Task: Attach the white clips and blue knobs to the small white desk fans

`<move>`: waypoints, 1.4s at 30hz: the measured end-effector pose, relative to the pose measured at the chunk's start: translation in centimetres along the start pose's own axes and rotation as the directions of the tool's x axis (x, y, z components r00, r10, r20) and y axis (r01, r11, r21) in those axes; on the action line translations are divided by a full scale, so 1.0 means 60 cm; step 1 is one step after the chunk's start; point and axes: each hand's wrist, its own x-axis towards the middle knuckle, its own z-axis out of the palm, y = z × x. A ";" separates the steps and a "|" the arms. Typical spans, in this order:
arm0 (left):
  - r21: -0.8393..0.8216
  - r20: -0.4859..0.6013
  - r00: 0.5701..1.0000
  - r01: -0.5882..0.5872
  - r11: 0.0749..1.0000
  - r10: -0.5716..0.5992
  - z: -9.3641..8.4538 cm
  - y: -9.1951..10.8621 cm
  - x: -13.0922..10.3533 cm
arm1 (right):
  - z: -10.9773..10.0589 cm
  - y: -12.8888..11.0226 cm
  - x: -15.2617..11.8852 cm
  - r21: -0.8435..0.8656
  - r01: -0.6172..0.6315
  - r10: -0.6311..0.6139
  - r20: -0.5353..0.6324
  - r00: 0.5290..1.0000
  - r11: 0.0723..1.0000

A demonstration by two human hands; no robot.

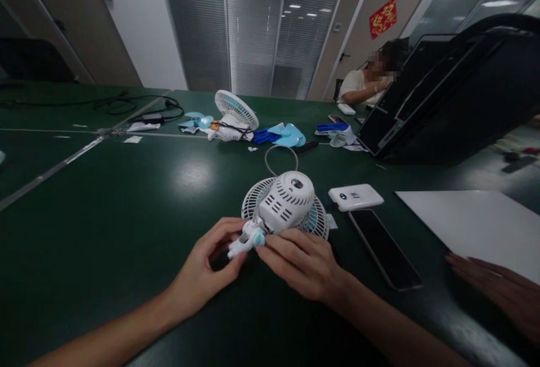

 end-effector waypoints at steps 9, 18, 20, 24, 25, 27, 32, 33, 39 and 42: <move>0.012 0.005 1.000 0.006 1.000 -0.006 0.001 0.000 -0.002 | 0.011 -0.018 0.022 0.005 -0.122 0.122 -0.036 0.992 0.993; 0.017 -0.020 0.999 0.034 0.999 -0.033 0.000 0.000 -0.003 | -0.002 -0.022 0.002 -0.045 -0.211 0.210 -0.021 0.977 0.977; 0.016 -0.013 0.999 0.031 0.999 -0.031 -0.001 -0.001 -0.004 | -0.004 -0.018 0.000 -0.045 -0.217 0.217 -0.018 0.976 0.975; 0.021 0.006 1.000 0.031 0.999 -0.031 -0.001 -0.002 -0.005 | -0.009 -0.012 0.000 -0.051 -0.169 0.170 0.022 0.985 0.984; 0.021 0.008 1.000 0.028 0.999 -0.028 -0.001 -0.002 -0.005 | -0.011 -0.010 0.000 -0.050 -0.152 0.153 0.026 0.988 0.987; 0.017 0.006 1.000 0.023 1.000 -0.023 -0.001 -0.002 -0.004 | -0.014 -0.009 0.000 -0.045 -0.127 0.128 0.026 0.991 0.991; 0.012 0.020 1.000 0.018 1.000 -0.018 -0.003 -0.001 -0.002 | -0.004 -0.016 0.011 -0.036 -0.209 0.208 -0.021 0.978 0.977; 0.012 0.019 1.000 0.014 1.000 -0.014 -0.003 -0.001 -0.002 | 0.001 -0.019 0.014 -0.039 -0.227 0.226 -0.033 0.974 0.973; 0.015 0.006 1.000 0.004 1.000 -0.004 -0.001 0.005 -0.001 | 0.015 -0.025 0.012 -0.051 -0.258 0.256 -0.055 0.965 0.965; 0.009 0.008 1.000 -0.003 1.000 0.003 -0.001 0.006 -0.001 | 0.006 -0.016 -0.002 -0.041 -0.186 0.185 -0.020 0.982 0.982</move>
